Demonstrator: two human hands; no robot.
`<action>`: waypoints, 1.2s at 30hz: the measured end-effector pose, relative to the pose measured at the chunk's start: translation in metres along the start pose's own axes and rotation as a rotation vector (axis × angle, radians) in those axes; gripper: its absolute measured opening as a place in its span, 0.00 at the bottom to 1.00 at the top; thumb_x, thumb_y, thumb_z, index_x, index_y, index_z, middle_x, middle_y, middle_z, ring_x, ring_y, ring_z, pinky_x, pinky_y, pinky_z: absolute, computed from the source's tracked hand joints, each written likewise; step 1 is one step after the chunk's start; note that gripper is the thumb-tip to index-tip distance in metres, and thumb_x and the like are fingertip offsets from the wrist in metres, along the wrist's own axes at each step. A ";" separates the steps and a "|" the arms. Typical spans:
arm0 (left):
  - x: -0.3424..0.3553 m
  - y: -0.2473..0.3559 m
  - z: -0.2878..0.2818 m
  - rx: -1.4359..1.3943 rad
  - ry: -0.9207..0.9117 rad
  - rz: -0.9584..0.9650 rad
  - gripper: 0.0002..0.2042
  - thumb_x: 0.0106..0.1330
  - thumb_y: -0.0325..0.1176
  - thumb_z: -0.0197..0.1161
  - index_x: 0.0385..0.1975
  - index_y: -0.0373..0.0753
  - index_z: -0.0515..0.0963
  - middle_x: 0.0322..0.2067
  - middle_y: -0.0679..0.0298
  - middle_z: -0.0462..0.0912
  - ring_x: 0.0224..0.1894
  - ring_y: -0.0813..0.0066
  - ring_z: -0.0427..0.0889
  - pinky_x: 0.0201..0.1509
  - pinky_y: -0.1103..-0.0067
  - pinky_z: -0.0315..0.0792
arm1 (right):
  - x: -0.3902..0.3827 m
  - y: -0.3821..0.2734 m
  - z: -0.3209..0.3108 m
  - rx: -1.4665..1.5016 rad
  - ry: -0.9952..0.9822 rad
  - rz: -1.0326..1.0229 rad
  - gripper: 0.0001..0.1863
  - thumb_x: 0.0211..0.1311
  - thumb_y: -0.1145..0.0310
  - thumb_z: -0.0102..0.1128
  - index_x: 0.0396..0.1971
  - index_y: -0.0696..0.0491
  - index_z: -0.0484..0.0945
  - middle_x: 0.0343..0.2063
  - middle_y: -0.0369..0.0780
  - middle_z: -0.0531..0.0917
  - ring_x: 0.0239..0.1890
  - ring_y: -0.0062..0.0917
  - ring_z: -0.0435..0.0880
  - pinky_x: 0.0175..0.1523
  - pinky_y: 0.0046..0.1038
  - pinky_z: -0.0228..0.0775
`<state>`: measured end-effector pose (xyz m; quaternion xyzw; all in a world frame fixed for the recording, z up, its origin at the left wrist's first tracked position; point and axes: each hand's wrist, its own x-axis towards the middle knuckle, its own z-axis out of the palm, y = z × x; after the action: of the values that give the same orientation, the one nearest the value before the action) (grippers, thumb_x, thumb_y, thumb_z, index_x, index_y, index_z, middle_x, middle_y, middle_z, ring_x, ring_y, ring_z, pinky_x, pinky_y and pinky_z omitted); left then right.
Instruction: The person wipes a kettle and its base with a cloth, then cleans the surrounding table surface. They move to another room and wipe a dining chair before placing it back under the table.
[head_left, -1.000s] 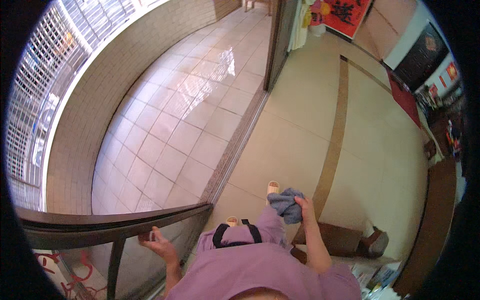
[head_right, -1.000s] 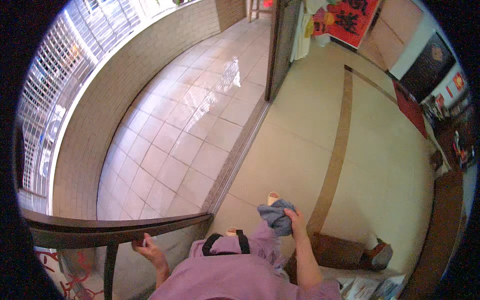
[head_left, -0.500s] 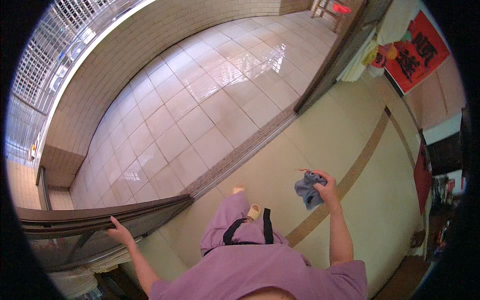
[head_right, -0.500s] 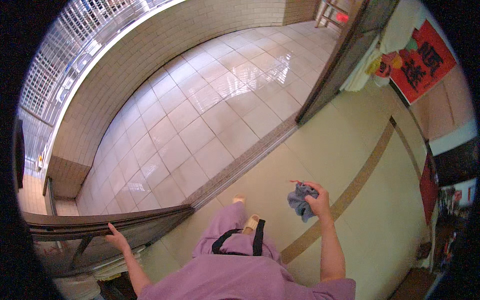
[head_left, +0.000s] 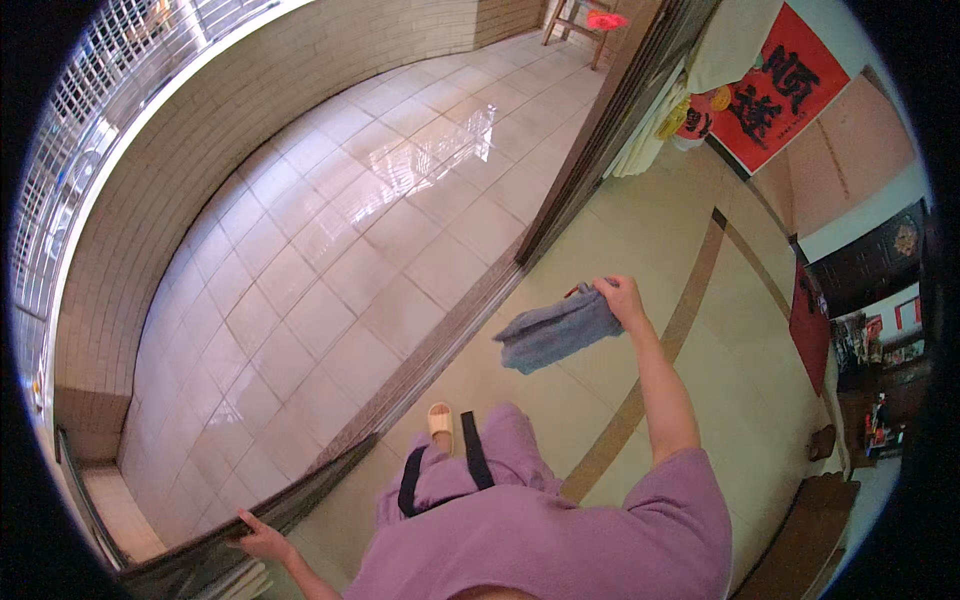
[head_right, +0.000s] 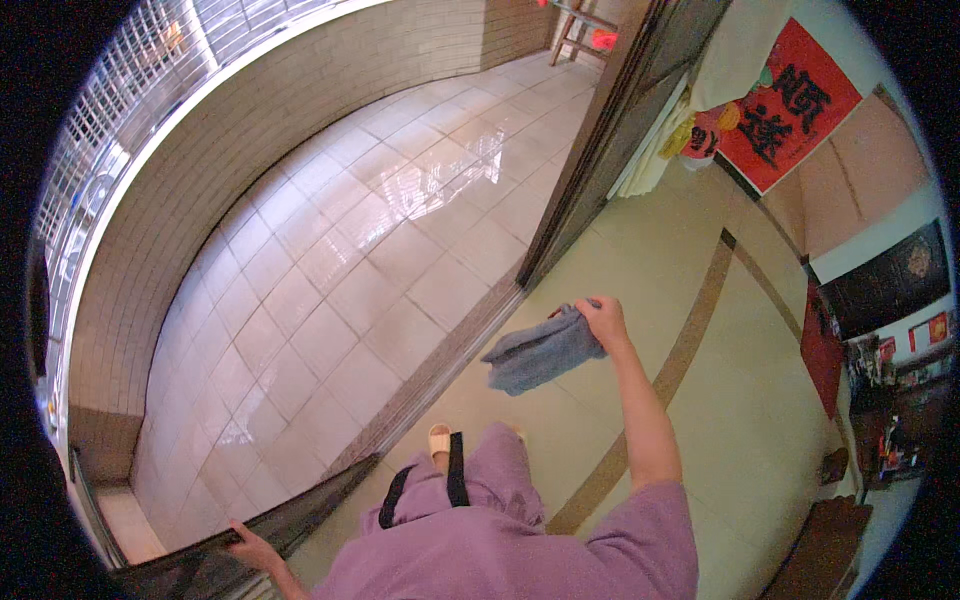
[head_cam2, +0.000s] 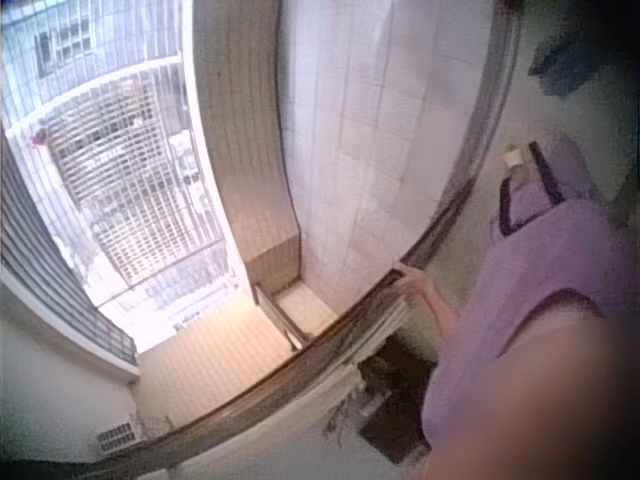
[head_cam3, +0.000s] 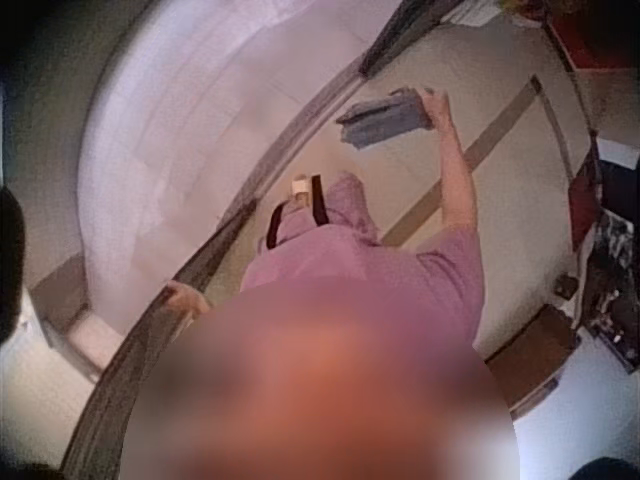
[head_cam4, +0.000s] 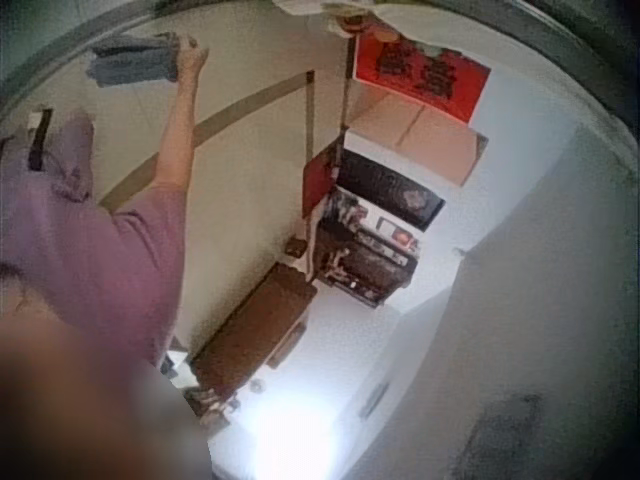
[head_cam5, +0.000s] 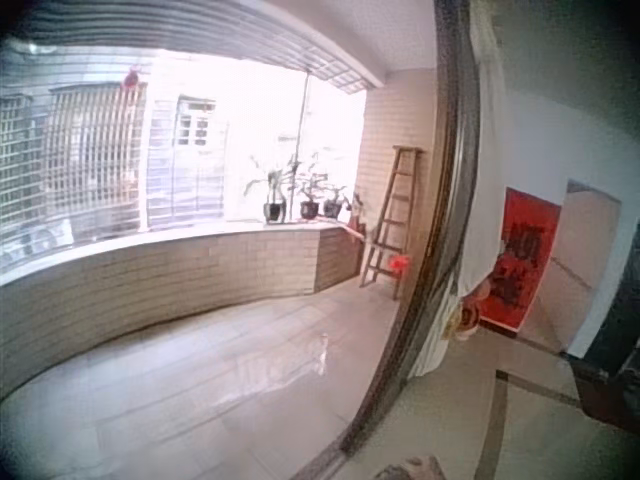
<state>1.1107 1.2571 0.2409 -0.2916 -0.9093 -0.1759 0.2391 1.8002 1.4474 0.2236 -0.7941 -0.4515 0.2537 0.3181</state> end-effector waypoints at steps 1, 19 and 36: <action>-0.007 0.017 -0.002 -0.066 0.078 0.035 0.30 0.62 0.53 0.55 0.11 0.27 0.68 0.12 0.53 0.66 0.16 0.58 0.65 0.26 0.65 0.64 | 0.025 0.004 -0.005 -0.047 0.032 -0.078 0.18 0.45 0.60 0.62 0.30 0.61 0.77 0.24 0.43 0.80 0.29 0.28 0.78 0.37 0.28 0.68; -0.106 0.156 0.006 -0.270 -0.263 -0.210 0.25 0.63 0.43 0.57 0.45 0.22 0.64 0.44 0.44 0.71 0.43 0.51 0.72 0.49 0.66 0.65 | 0.288 -0.019 -0.048 -0.071 -0.215 0.014 0.41 0.48 0.64 0.60 0.62 0.58 0.52 0.60 0.50 0.59 0.62 0.43 0.58 0.62 0.38 0.57; -0.112 0.212 -0.018 -0.750 -0.217 -0.010 0.22 0.62 0.43 0.58 0.41 0.27 0.65 0.40 0.48 0.67 0.39 0.57 0.68 0.44 0.67 0.63 | 0.110 -0.068 0.061 0.150 -0.458 -0.554 0.27 0.44 0.69 0.60 0.47 0.61 0.67 0.41 0.51 0.77 0.43 0.42 0.76 0.49 0.34 0.67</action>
<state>1.3265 1.3616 0.2336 -0.3713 -0.8034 -0.4652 0.0174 1.7711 1.5872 0.2196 -0.5387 -0.6891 0.3617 0.3227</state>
